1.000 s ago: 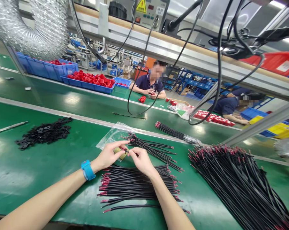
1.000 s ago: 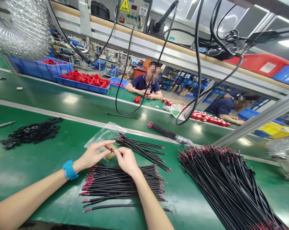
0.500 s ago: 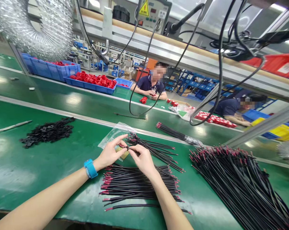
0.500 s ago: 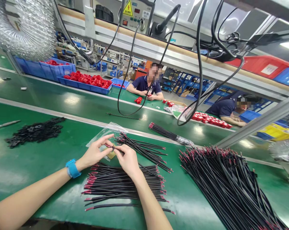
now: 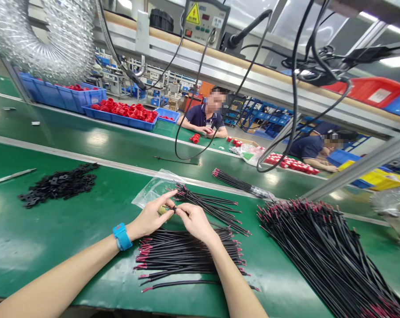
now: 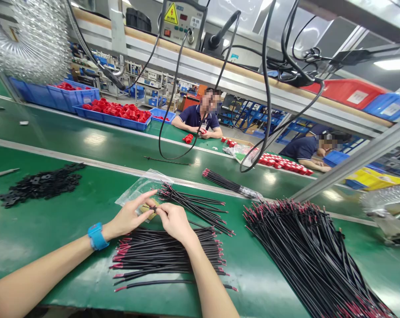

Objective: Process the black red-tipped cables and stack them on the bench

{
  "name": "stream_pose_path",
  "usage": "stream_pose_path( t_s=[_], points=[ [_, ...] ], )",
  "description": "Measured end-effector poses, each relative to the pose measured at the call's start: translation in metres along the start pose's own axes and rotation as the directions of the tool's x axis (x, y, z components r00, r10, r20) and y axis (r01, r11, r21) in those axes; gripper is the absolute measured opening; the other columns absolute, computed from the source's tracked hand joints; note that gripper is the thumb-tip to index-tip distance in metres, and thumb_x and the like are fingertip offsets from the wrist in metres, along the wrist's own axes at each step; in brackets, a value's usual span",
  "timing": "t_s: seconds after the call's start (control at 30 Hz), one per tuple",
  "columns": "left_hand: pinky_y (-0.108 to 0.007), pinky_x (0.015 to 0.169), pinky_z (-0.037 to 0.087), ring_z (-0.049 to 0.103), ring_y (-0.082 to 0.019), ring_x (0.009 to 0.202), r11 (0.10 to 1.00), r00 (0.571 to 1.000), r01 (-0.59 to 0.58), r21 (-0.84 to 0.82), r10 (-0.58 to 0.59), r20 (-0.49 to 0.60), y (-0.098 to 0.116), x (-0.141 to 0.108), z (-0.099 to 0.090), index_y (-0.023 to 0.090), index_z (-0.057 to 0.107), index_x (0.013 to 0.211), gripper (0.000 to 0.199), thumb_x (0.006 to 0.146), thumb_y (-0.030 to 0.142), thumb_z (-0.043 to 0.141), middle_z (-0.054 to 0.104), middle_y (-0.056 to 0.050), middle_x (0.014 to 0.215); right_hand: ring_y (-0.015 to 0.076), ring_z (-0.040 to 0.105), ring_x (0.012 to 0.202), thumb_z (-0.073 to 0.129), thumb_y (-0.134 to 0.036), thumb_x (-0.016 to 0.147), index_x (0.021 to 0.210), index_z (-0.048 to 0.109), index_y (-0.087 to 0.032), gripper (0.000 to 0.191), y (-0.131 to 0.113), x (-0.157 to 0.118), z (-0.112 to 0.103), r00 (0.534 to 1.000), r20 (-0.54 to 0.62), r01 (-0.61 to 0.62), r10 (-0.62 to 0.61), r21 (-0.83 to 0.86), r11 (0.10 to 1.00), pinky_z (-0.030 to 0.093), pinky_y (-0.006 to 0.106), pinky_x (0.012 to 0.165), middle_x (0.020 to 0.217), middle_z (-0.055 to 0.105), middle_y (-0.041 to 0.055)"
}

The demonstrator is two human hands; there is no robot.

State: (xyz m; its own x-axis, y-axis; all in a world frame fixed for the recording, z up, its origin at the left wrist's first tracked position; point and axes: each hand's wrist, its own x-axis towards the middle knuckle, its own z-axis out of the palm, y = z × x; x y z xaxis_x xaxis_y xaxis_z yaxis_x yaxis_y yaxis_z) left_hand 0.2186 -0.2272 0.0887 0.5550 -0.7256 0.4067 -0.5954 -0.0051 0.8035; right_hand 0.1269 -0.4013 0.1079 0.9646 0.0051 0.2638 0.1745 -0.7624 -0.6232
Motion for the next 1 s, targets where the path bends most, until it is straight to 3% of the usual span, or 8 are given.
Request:
stream_pose_path(
  t_s=[0.3, 0.53, 0.7, 0.9, 1.0],
  points=[
    [-0.032, 0.097, 0.044, 0.06, -0.015, 0.098, 0.999, 0.999, -0.035, 0.015, 0.035, -0.01, -0.002, 0.0, 0.001, 0.023, 0.032, 0.147, 0.058, 0.092, 0.022, 0.051, 0.063, -0.006, 0.107, 0.0125, 0.057, 0.071, 0.05, -0.024, 0.093, 0.083, 0.069, -0.017, 0.022, 0.002, 0.002, -0.001, 0.999, 0.013, -0.043, 0.042, 0.097, 0.994, 0.038, 0.021, 0.067, 0.08, 0.067, 0.0003],
    [-0.032, 0.093, 0.046, 0.06, -0.015, 0.094, 0.999, 0.999, -0.037, -0.004, 0.038, 0.001, -0.005, -0.002, 0.002, 0.025, 0.028, 0.149, 0.06, 0.093, 0.021, 0.05, 0.061, -0.006, 0.106, 0.0092, 0.04, 0.054, 0.051, -0.035, 0.092, 0.082, 0.07, -0.015, 0.029, 0.011, 0.001, 0.005, 0.994, 0.032, -0.107, 0.103, 0.187, 0.977, 0.029, 0.021, 0.053, 0.066, 0.059, -0.0016],
    [-0.032, 0.093, 0.046, 0.059, -0.015, 0.097, 0.999, 0.999, -0.048, 0.006, 0.048, 0.01, -0.006, -0.003, 0.004, 0.026, 0.027, 0.15, 0.061, 0.093, 0.02, 0.049, 0.061, -0.006, 0.107, 0.0099, 0.045, 0.056, 0.051, -0.034, 0.092, 0.08, 0.07, -0.014, 0.03, 0.011, 0.001, 0.005, 0.996, 0.032, -0.092, 0.087, 0.195, 0.976, 0.031, 0.021, 0.054, 0.068, 0.062, -0.0002],
    [-0.036, 0.102, 0.041, 0.057, -0.016, 0.101, 0.998, 0.998, -0.054, 0.04, 0.054, -0.01, -0.009, -0.002, 0.003, 0.025, 0.032, 0.148, 0.059, 0.092, 0.022, 0.051, 0.061, -0.006, 0.108, 0.0111, 0.054, 0.065, 0.052, -0.031, 0.094, 0.083, 0.071, -0.018, 0.026, 0.004, 0.0, 0.001, 0.998, -0.049, 0.031, -0.03, 0.029, 0.999, 0.037, 0.022, 0.063, 0.077, 0.065, 0.0014],
    [-0.035, 0.101, 0.041, 0.058, -0.016, 0.099, 0.998, 0.999, -0.044, 0.051, 0.045, -0.021, -0.009, -0.001, 0.003, 0.023, 0.035, 0.146, 0.057, 0.092, 0.022, 0.05, 0.061, -0.006, 0.105, 0.0122, 0.055, 0.068, 0.05, -0.034, 0.096, 0.088, 0.071, -0.019, 0.027, 0.014, 0.003, -0.003, 0.971, -0.24, -0.008, -0.015, -0.097, 0.995, 0.039, 0.024, 0.067, 0.079, 0.063, 0.003]
  ],
)
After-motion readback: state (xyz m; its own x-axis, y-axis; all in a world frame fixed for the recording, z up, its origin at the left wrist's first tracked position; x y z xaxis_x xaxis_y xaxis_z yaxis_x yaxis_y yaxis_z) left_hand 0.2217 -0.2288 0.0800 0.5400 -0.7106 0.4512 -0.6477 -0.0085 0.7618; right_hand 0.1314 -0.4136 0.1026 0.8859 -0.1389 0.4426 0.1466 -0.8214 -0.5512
